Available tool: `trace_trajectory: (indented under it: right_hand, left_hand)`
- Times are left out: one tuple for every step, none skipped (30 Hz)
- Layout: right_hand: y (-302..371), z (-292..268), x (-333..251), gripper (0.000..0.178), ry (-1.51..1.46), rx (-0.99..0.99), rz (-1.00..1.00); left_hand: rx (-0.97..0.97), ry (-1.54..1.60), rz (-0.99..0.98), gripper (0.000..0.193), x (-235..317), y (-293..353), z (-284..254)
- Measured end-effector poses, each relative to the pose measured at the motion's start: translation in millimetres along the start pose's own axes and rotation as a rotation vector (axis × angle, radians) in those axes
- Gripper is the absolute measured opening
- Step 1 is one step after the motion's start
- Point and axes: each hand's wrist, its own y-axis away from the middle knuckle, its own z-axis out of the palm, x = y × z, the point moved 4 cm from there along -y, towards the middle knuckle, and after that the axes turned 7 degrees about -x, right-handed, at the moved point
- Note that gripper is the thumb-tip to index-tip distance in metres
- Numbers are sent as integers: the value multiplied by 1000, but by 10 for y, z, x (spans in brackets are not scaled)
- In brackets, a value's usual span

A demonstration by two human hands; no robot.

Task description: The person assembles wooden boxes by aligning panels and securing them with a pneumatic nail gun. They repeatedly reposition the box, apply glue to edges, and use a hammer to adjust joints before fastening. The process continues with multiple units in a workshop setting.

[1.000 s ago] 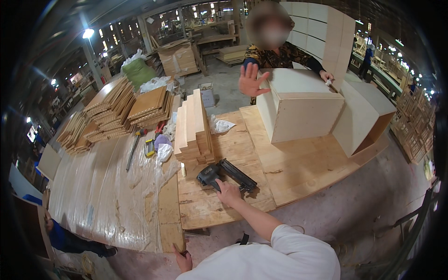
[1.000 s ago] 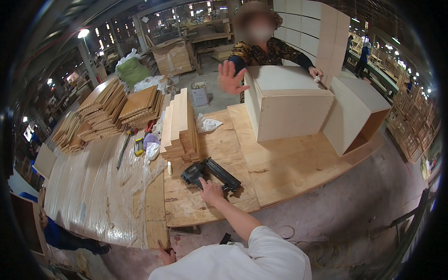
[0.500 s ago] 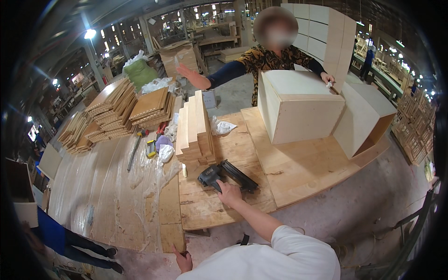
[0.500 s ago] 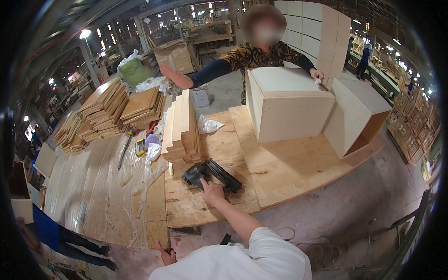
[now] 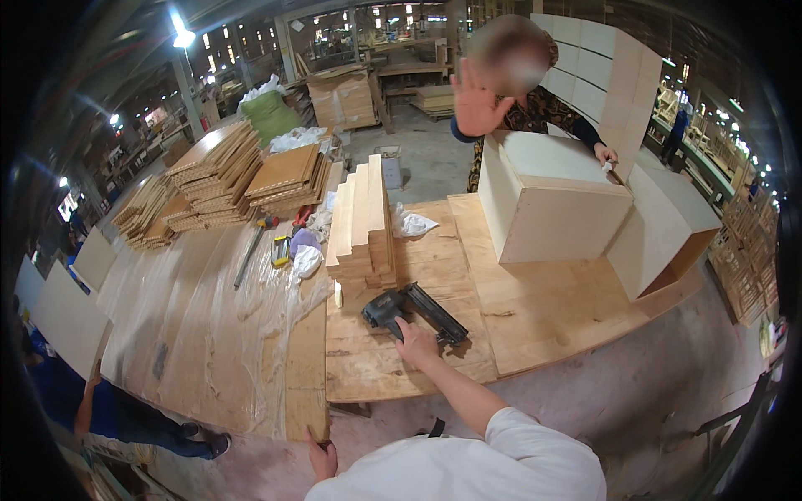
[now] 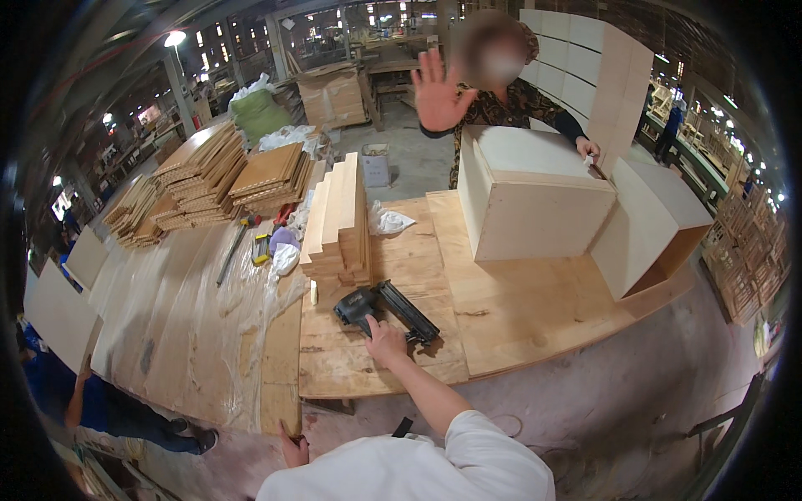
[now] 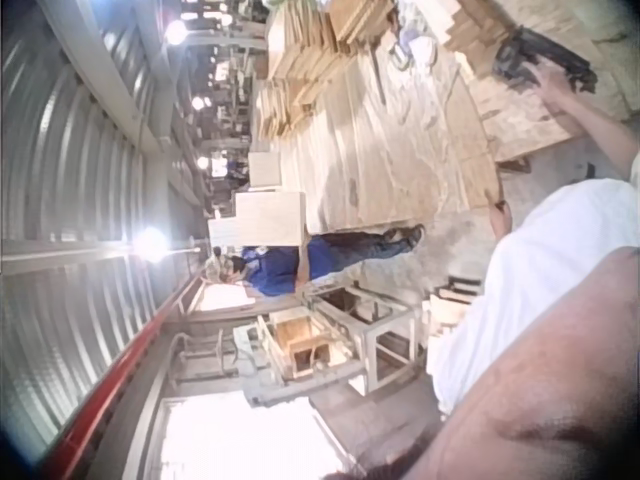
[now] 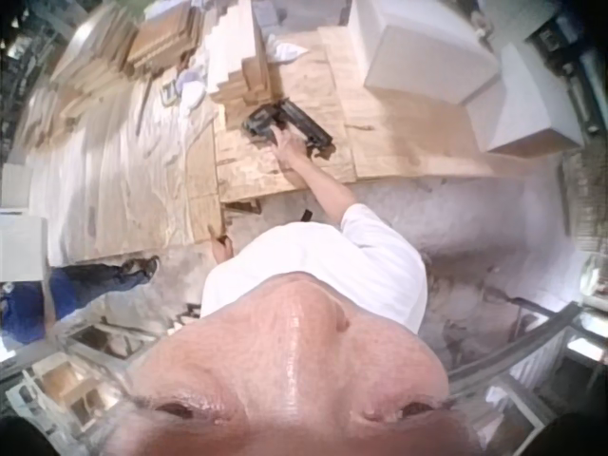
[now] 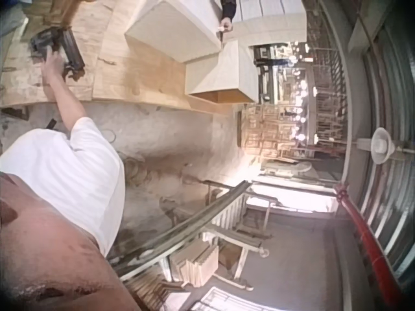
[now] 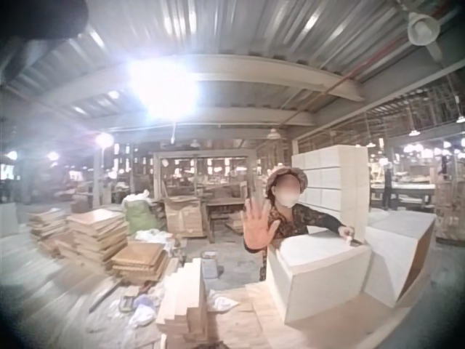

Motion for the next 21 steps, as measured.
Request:
trace_trajectory:
  right_hand:
    - [3,2,-5,56,0,-4,2]
    - [-1,3,-10,56,0,-8,4]
    - [-5,3,-8,56,0,-9,9]
    - [-2,1,-8,56,1,-7,8]
    - [1,0,-6,57,3,-6,7]
    - [-4,-3,-2,57,4,-1,5]
    - [-7,-2,5,57,7,-8,7]
    - [-8,0,12,57,11,-16,9]
    - [-11,4,7,57,13,-24,9]
    - [-9,4,3,57,12,-19,8]
    - [-5,4,0,58,11,-15,8]
    - [-1,1,-5,58,11,-12,9]
    - [0,0,-8,58,11,-17,12]
    - [1,-3,-7,58,12,-23,14]
    - [6,-1,-1,58,12,-28,21]
    - [7,-5,2,58,6,-24,16]
    - [4,-11,7,58,0,-20,11]
    - [4,-20,7,58,-8,-16,8]
    - [2,-19,6,58,-2,-32,12]
    - [-2,-16,0,58,4,-48,16]
    - [-8,-17,-1,57,11,-62,19]
  left_hand:
    - [-2,16,-5,84,-2,7,-1]
    - [-4,32,-9,84,-4,11,-1]
    - [-8,47,-10,84,1,6,-5]
    - [-10,32,-15,84,8,9,-7]
    - [-12,17,-20,84,14,19,-6]
    - [-12,2,-22,84,21,20,-10]
    - [-18,7,-34,84,23,22,-11]
    - [-24,11,-47,84,24,23,-10]
    - [-28,14,-60,84,19,24,-15]
    - [-22,15,-58,84,21,22,-18]
    - [-16,15,-55,84,24,20,-17]
    - [-11,16,-53,84,23,19,-19]
    - [-10,14,-47,84,23,18,-20]
    - [-9,13,-40,84,24,18,-21]
    - [-12,10,-32,84,27,13,-26]
    - [-16,17,-38,83,25,9,-25]
    - [-22,25,-44,83,26,6,-18]
    - [-28,30,-48,83,19,-3,-18]
    - [-31,28,-54,83,12,-3,-19]
    - [-35,26,-58,83,6,6,-20]
    - [-38,25,-61,83,5,5,-14]
